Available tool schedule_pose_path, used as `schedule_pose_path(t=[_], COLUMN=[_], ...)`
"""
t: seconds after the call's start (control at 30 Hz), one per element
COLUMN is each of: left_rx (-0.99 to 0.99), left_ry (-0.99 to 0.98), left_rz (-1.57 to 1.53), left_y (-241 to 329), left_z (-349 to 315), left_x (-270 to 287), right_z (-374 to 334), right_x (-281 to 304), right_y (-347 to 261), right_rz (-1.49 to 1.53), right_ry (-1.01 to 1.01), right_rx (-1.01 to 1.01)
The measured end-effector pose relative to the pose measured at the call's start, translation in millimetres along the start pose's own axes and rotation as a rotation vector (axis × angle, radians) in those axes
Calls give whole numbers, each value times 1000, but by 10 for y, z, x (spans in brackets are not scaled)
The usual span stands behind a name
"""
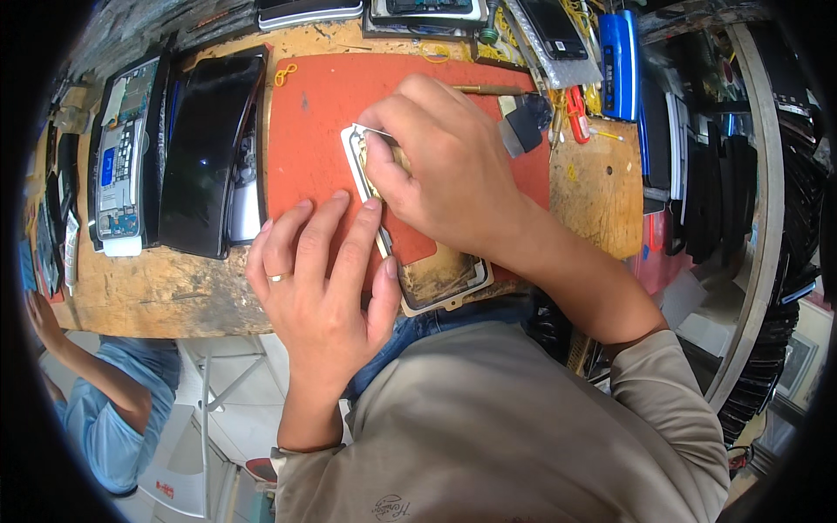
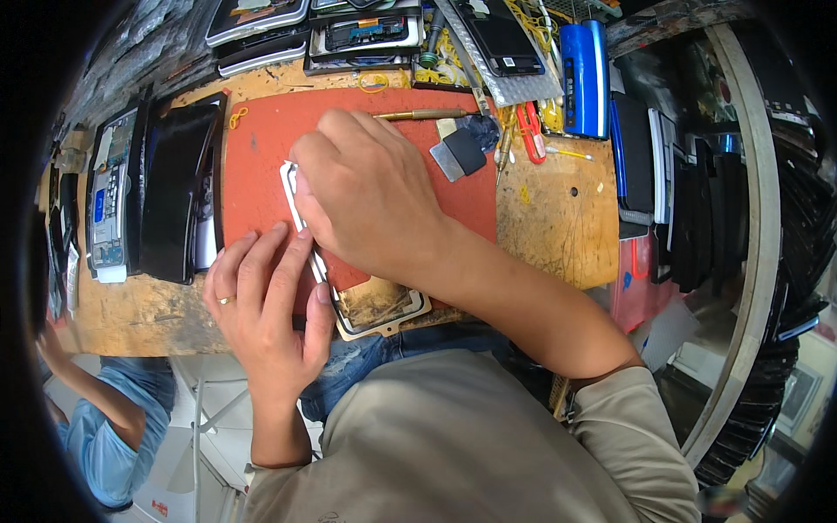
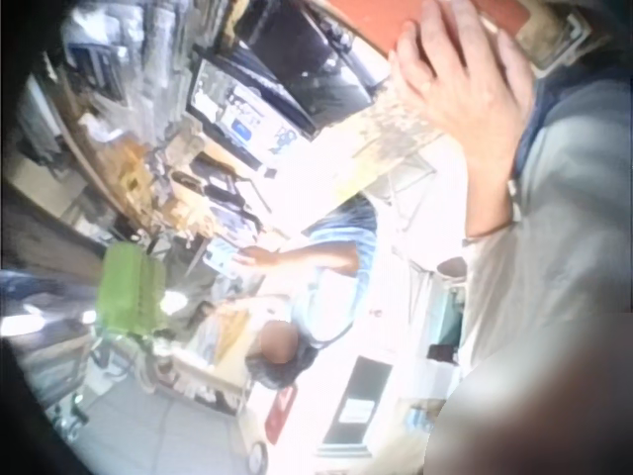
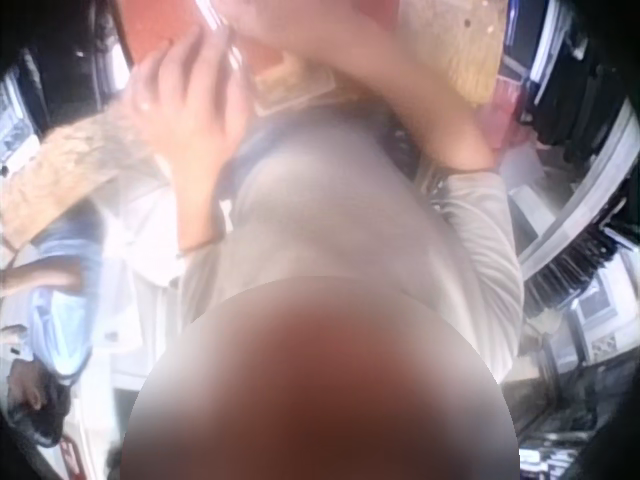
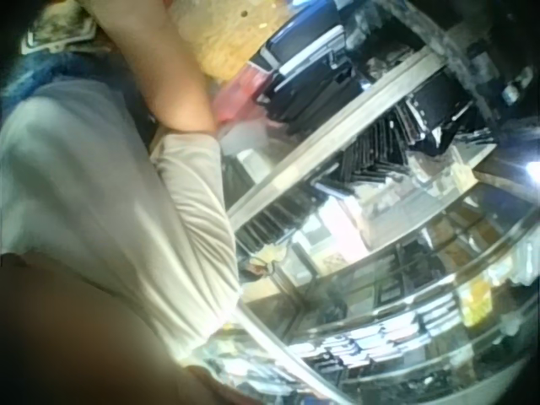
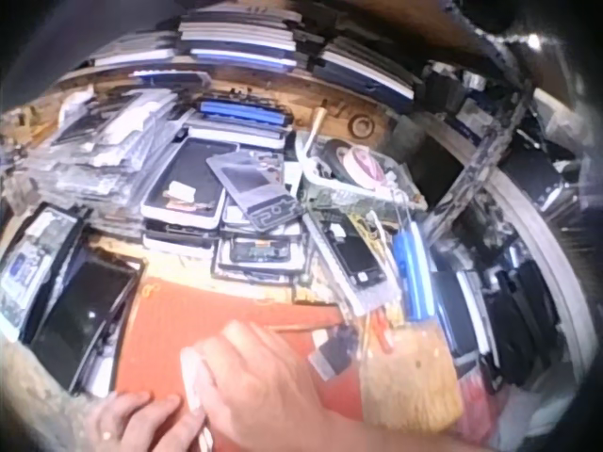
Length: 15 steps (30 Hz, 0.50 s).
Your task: The person assembles a mobile phone by placing a screen into a metal frame, cleaning the frame interior, and inserting a battery. The person handles multiple phone frames and components on a cluttered workbench.
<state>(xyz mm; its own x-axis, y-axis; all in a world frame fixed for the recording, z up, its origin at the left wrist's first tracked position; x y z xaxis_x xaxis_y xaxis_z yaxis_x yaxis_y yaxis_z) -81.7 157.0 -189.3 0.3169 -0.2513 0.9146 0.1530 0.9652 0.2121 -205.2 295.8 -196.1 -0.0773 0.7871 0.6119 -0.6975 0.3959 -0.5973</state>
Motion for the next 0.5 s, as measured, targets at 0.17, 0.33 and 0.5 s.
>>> schedule_pose_path(t=[0.17, 0.33, 0.5], left_rx=[-5, 15, 20], left_ry=[-3, 3, 6], left_rz=[-17, -8, -6], left_y=[-4, 6, 21], left_z=[11, 9, 11], left_x=[-8, -1, -1], right_z=[-22, -17, -18], right_x=[-5, -24, -30], right_y=[4, 10, -7], right_rz=[-26, -1, -42], right_ry=[18, 49, 36], right_rx=[25, 56, 61])
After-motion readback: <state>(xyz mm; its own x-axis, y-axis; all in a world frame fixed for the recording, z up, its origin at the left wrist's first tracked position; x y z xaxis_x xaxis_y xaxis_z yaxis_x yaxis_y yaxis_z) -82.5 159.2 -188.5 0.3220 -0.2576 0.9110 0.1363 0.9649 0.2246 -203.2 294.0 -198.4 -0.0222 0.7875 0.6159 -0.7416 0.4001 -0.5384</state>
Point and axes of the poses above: each hand's wrist, its own z-axis towards the middle knuckle, its own x-axis out of the back of the hand, y = z × x, the point moved 2 cm from there along z, towards the middle knuckle, and after that the axes turned 8 degrees about z, right-handed, at the moved point
